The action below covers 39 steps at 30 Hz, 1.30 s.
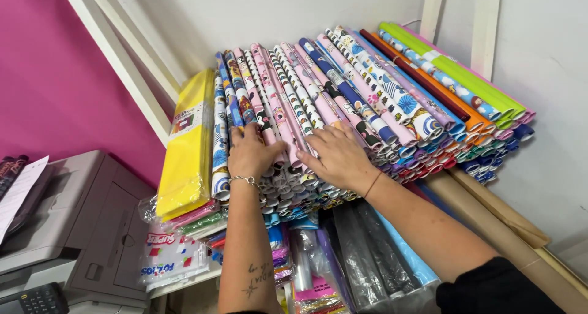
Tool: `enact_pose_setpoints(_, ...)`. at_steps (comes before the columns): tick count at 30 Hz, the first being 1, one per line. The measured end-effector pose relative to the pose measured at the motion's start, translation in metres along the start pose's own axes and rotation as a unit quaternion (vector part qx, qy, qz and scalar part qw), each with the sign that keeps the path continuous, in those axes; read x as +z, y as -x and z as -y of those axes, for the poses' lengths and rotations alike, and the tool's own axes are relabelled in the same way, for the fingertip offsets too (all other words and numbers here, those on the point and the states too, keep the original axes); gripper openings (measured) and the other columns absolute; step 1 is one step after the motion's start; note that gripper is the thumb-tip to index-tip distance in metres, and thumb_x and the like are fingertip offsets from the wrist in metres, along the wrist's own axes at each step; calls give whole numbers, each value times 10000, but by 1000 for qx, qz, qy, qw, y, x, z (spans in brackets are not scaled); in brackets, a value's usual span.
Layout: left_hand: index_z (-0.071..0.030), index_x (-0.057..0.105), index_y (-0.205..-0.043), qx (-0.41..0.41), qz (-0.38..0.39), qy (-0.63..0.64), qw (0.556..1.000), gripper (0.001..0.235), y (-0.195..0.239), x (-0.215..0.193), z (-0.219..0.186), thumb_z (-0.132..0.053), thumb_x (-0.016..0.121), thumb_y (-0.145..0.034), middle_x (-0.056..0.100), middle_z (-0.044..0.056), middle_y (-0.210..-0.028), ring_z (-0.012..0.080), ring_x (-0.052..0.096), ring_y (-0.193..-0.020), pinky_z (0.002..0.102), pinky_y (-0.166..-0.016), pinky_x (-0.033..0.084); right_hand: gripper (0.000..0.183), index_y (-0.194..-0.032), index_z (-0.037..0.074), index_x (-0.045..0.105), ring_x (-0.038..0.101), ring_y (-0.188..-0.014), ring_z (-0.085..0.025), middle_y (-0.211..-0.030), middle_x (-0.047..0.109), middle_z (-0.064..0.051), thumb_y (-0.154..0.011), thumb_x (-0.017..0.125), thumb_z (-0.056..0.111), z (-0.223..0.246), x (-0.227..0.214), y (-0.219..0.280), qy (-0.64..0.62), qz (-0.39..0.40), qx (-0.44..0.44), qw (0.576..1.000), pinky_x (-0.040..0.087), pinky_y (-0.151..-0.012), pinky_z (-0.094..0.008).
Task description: The person organizes a large collection of rolled wrapping paper on a white shelf. They pull out various rolls, including solid colors and patterned designs, and rearrange them to fit neatly within the storage space. The person handles the rolls by hand, shifting them between different sections of the shelf.
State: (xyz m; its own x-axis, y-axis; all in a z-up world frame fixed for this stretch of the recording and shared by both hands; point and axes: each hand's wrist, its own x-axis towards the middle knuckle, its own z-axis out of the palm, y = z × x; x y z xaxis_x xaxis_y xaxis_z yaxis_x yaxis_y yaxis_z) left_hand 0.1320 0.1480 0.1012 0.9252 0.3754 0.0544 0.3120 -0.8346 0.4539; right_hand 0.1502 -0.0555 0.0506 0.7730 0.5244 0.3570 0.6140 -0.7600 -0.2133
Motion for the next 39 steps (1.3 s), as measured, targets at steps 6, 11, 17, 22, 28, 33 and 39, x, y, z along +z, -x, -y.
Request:
enact_pose_setpoints(6, -210, 453, -1494, 50, 48, 203, 977, 995, -3, 0, 7, -414, 889, -623, 565, 266, -1426, 431, 589, -1305, 479, -1099, 466, 788, -1586, 106, 339, 481, -1407, -417, -1436, 571, -236, -1023, 250, 649, 26, -18, -21, -157, 72, 52, 984, 342, -1143, -586)
enact_pose_setpoints(11, -171, 289, -1611, 49, 32, 313, 948, 1051, -6, 11, -16, -499, 813, -761, 559, 340, -1417, 472, 558, -1330, 540, -1086, 455, 789, -1605, 193, 339, 477, -1399, -444, -1402, 608, -233, -976, 363, 669, 37, -53, -24, -277, 81, 138, 947, 347, -1153, -588)
enact_pose_setpoints(17, -2, 276, -1582, 112, 30, 499, 859, 865, 29, 13, -56, -175, 733, -868, 556, 387, -1374, 470, 600, -1262, 521, -1019, 519, 766, -1553, 346, 425, 533, -1348, -451, -1485, 549, -226, -832, 674, 423, 18, -58, -17, -360, 37, 180, 915, 420, -1146, -509)
enact_pose_setpoints(22, -208, 384, -1556, 181, 108, 310, 927, 732, 26, 21, -83, -540, 592, -939, 638, 325, -1329, 485, 598, -1282, 576, -1077, 481, 699, -1525, 210, 498, 730, -863, -317, -1489, 478, -263, -850, 596, 58, -19, -71, 7, -382, -40, 214, 898, 599, -745, -401)
enact_pose_setpoints(28, -349, 300, -1594, 286, 115, -39, 950, 704, 0, 51, -95, -702, 301, -984, 683, 126, -1358, 384, 570, -1350, 665, -1216, 106, 617, -1404, 287, 636, 515, -1358, -433, -1476, 554, -142, -793, 621, 200, -88, -59, 30, -195, -118, 226, 947, 388, -1154, -536)
enact_pose_setpoints(33, -180, 187, -1625, 255, 103, -50, 960, 782, 20, 50, -111, -667, 215, -1015, 687, 224, -1302, 412, 603, -1301, 658, -1225, 13, 589, -1374, 311, 665, 526, -1339, -419, -1452, 565, -130, -812, 572, 162, -104, -54, 54, -185, -193, 179, 947, 406, -1138, -532)
enact_pose_setpoints(39, -245, 395, -1582, 311, 112, -133, 934, 794, 42, 48, -121, -715, 163, -987, 335, 177, -1667, 395, 346, -1511, 667, -1220, -8, 517, -1356, 237, 668, 468, -1386, -477, -1574, 454, -189, -849, 604, 158, -105, -54, 43, -141, -163, 133, 967, 413, -1125, -577)
